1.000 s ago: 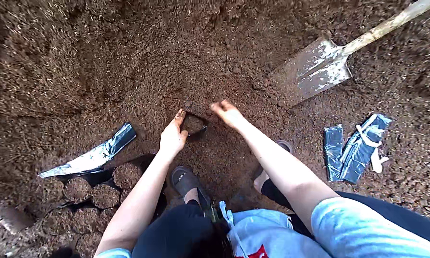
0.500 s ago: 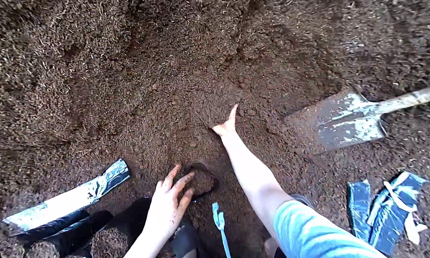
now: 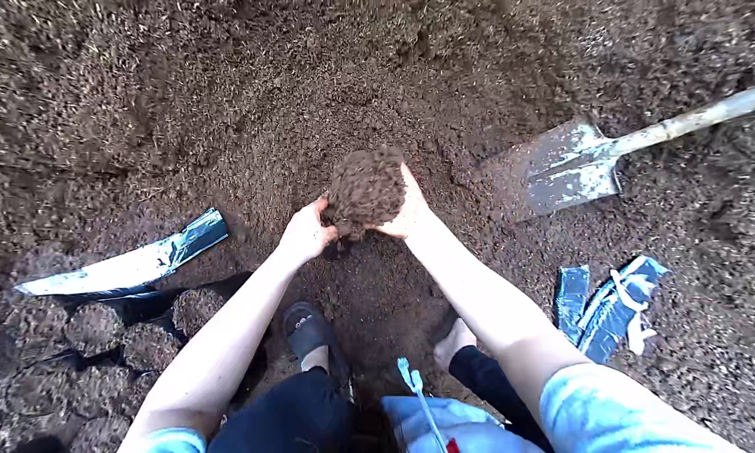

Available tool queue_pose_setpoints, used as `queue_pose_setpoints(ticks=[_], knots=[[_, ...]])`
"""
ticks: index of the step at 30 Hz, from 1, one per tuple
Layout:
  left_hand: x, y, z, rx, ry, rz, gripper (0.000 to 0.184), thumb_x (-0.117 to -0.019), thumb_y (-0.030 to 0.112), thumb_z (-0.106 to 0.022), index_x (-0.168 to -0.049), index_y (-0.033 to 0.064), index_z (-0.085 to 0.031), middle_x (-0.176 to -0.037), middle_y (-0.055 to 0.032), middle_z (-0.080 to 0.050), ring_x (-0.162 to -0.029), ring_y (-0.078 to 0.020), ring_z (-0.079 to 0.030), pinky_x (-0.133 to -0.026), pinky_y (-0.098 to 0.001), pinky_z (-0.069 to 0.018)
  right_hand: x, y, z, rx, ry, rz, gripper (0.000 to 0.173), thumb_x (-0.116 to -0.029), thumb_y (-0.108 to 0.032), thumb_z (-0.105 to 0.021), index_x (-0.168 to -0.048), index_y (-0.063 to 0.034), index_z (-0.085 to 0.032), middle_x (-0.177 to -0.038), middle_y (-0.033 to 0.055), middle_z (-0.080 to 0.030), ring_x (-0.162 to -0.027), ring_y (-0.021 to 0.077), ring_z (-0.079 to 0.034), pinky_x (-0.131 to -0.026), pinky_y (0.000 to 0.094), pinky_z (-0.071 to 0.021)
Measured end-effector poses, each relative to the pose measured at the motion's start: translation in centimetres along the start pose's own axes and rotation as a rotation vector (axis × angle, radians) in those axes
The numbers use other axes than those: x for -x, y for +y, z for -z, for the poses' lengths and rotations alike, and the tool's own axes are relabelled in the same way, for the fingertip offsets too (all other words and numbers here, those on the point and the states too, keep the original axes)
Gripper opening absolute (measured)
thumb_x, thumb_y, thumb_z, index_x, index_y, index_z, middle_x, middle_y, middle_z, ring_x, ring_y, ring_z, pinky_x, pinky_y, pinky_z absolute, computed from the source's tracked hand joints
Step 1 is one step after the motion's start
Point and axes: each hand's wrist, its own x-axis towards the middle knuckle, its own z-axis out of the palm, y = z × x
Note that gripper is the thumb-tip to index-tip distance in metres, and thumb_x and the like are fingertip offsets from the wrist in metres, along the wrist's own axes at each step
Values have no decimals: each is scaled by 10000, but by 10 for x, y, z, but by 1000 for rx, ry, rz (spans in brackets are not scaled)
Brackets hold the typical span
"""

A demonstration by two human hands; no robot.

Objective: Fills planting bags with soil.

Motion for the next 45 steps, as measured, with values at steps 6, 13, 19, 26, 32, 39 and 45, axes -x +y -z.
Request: queue_pose_setpoints(ticks=[6,13,19,26,32,39,45], knots=[[24,-4,-15,-65,54,50,460,-881,95,-777,-1285,-48,-608,-1201,-286,-661,-1148,-431,-648,-1000,-646,-481,32,26,-23,366,218,80,528,-1050,-560,-412,-1378,-164,-531,-1212,76,-651,-1108,219,-641,-917,481,-552],[37,-20,-13,-66,159,-165,749,-914,52,-723,-1586,77,-394,-1612,-156,-432,-1445,-339,-476,-1186,-555,-369,51,16,-14,1450,296,468,391,-1035,-121,-491,-1411,-41,-563,-1474,164,-550,-1370,275,-521,-1128,480,-426],[35,-28,8,-139,153,86,492,-1092,447,-419,-1298,43,-610,-1259,-239,-655,-1215,-429,-621,-976,-702,-456,4,20,36,1513,350,29,586,-1028,-520,-563,-1366,-41,-550,-1117,218,-679,-838,308,-704,-768,489,-591],[20,-25,-4,-320,-32,121,464,-1113,366,-392,-1169,-13,-653,-1180,-278,-668,-1164,-454,-640,-920,-699,-476,10,44,11,2018,314,10,442,-1109,-310,-342,-1331,-49,-622,-1339,218,-639,-1276,394,-601,-1012,639,-467],[82,17,21,-190,168,20,419,-1099,344,-445,-1062,-18,-653,-988,-258,-662,-992,-445,-657,-829,-688,-484,74,23,-29,1994,382,282,385,-1089,-339,-408,-1175,-73,-672,-1089,194,-707,-1055,394,-684,-841,644,-516],[45,-17,-10,-236,92,128,442,-1109,349,-408,-1151,-25,-639,-1111,-286,-668,-1093,-466,-657,-873,-698,-492,30,52,15,1857,443,225,435,-1116,-327,-335,-1288,-48,-622,-1236,221,-678,-1186,405,-646,-940,644,-501],[73,-1,5,-149,176,105,396,-1098,322,-410,-1063,-10,-624,-995,-252,-645,-1002,-442,-644,-817,-682,-469,57,48,-10,1892,432,300,401,-1100,-346,-384,-1144,-58,-660,-1068,191,-702,-1046,386,-683,-835,629,-513]])
